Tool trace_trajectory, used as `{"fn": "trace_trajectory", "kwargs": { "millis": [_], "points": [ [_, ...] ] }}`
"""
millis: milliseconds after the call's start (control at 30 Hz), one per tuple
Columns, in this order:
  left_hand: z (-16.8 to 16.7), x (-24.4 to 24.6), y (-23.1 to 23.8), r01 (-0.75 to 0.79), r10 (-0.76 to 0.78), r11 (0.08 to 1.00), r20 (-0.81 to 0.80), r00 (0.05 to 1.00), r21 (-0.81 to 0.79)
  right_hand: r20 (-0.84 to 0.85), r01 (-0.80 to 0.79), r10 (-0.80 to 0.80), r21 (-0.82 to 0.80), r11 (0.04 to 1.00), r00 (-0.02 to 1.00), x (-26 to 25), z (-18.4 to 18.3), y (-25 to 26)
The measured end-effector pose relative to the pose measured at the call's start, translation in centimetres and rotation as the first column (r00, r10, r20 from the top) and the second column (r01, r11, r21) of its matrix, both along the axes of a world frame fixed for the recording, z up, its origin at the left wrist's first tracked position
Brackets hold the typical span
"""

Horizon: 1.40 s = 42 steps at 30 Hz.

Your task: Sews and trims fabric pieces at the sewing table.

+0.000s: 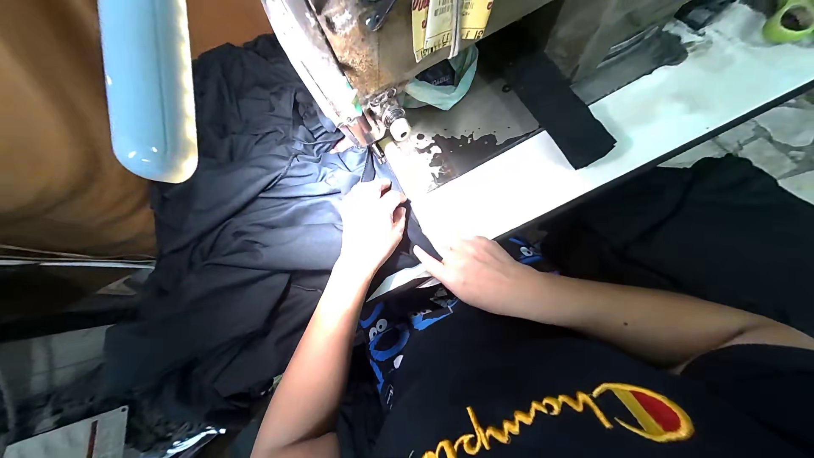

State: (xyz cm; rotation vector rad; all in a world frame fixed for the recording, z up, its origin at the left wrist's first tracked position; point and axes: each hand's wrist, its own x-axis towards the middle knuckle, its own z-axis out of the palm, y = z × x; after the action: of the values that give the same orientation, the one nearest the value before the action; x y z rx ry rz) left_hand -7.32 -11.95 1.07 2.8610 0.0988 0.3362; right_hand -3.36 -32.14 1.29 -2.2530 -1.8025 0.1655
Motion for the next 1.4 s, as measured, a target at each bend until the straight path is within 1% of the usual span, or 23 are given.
{"fn": "trace_trajectory", "kwargs": {
  "millis": [100, 200, 300, 367, 467, 533, 600, 667, 767, 833, 867, 933, 1000, 1033, 1100, 1133, 1167, 1233, 1333, 1400],
  "points": [
    [0.2, -0.9, 0.0, 0.082, -0.081, 0.996, -0.015, 0.997, 0.023, -0.064, -0.012, 0.000, -0.193, 0.981, 0.998, -0.2, 1.6, 0.3],
    [0.3, -1.3, 0.0, 0.089, -0.089, 0.996, -0.017, 0.996, -0.031, -0.077, -0.040, 0.020, -0.277, 0.960, 0.997, -0.1, 2.2, 0.4],
    [-0.1, -0.5, 0.1, 0.049, -0.048, 0.998, 0.027, 0.998, -0.048, -0.056, -0.042, 0.025, -0.325, 0.945, 0.998, -0.1, 2.5, 0.8],
    [0.0, -0.1, -0.1, 0.036, -0.036, 0.999, -0.004, 0.999, -0.041, -0.064, -0.036, 0.014, -0.348, 0.937, 0.998, -0.1, 2.6, 1.0],
    [0.3, -0.9, 0.0, 0.099, -0.100, 0.995, -0.020, 0.995, -0.025, -0.131, -0.018, -0.031, -0.360, 0.933, 0.991, 0.2, 2.8, 0.8],
    [0.0, -1.8, 0.3, 0.124, -0.126, 0.990, -0.034, 0.991, -0.066, -0.150, 0.017, -0.060, -0.278, 0.961, 0.987, 0.1, 2.2, 0.4],
    [-0.4, -2.7, 0.6, 0.122, -0.128, 0.985, -0.047, 0.991, -0.120, -0.120, 0.050, -0.070, -0.164, 0.985, 0.990, 0.1, 1.2, -0.1],
    [-1.0, -3.5, 0.6, 0.110, -0.114, 0.982, -0.023, 0.993, -0.155, -0.098, 0.069, -0.076, -0.079, 0.995, 0.992, 0.0, 0.3, -0.4],
    [-1.7, -4.0, 0.4, 0.097, -0.092, 0.984, 0.040, 0.995, -0.151, -0.100, 0.054, -0.060, -0.059, 0.997, 0.993, 0.0, 0.2, -0.5],
    [-1.7, -4.1, 0.3, 0.099, -0.090, 0.982, 0.066, 0.994, -0.159, -0.081, 0.038, -0.038, 0.007, 0.999, 0.996, 0.1, -0.3, -0.6],
    [-1.6, -4.0, 0.3, 0.102, -0.092, 0.982, 0.069, 0.993, -0.160, -0.088, 0.033, -0.033, 0.006, 0.999, 0.996, 0.2, -0.3, -0.6],
    [-1.2, -3.6, 0.2, 0.091, -0.082, 0.988, 0.075, 0.994, -0.126, -0.105, 0.023, -0.029, -0.059, 0.998, 0.994, 0.2, 0.2, -0.6],
    [-0.8, -2.9, 0.2, 0.085, -0.081, 0.994, 0.067, 0.994, -0.062, -0.104, 0.012, -0.021, -0.088, 0.996, 0.994, 0.2, 0.6, -0.4],
    [-0.6, -2.5, 0.3, 0.097, -0.094, 0.995, 0.059, 0.994, -0.034, -0.095, -0.001, -0.005, -0.063, 0.998, 0.996, 0.3, 0.5, -0.4],
    [-0.4, -1.9, 0.4, 0.134, -0.135, 0.991, 0.059, 0.989, 0.018, -0.026, -0.073, 0.075, 0.092, 0.993, 0.997, 0.6, -0.4, -0.4],
    [-0.3, -2.0, 0.4, 0.147, -0.150, 0.988, 0.052, 0.987, 0.048, -0.002, -0.127, 0.130, 0.175, 0.976, 0.992, 1.0, -1.0, -0.4],
    [-0.2, -2.2, 0.3, 0.163, -0.166, 0.984, 0.031, 0.986, 0.077, -0.011, -0.175, 0.182, 0.224, 0.959, 0.983, 1.4, -1.5, -0.4],
    [0.1, -2.8, 0.3, 0.203, -0.203, 0.970, -0.012, 0.979, 0.133, -0.084, -0.220, 0.248, 0.255, 0.941, 0.965, 2.2, -1.8, -0.4],
    [0.3, -3.2, 0.5, 0.249, -0.248, 0.952, -0.031, 0.968, 0.177, -0.221, -0.185, 0.247, 0.269, 0.945, 0.943, 2.7, -1.0, -0.2],
    [0.3, -3.1, 0.5, 0.273, -0.273, 0.949, -0.023, 0.962, 0.158, -0.268, -0.140, 0.226, 0.306, 0.942, 0.937, 2.8, -0.2, 0.0]
  ]
}}
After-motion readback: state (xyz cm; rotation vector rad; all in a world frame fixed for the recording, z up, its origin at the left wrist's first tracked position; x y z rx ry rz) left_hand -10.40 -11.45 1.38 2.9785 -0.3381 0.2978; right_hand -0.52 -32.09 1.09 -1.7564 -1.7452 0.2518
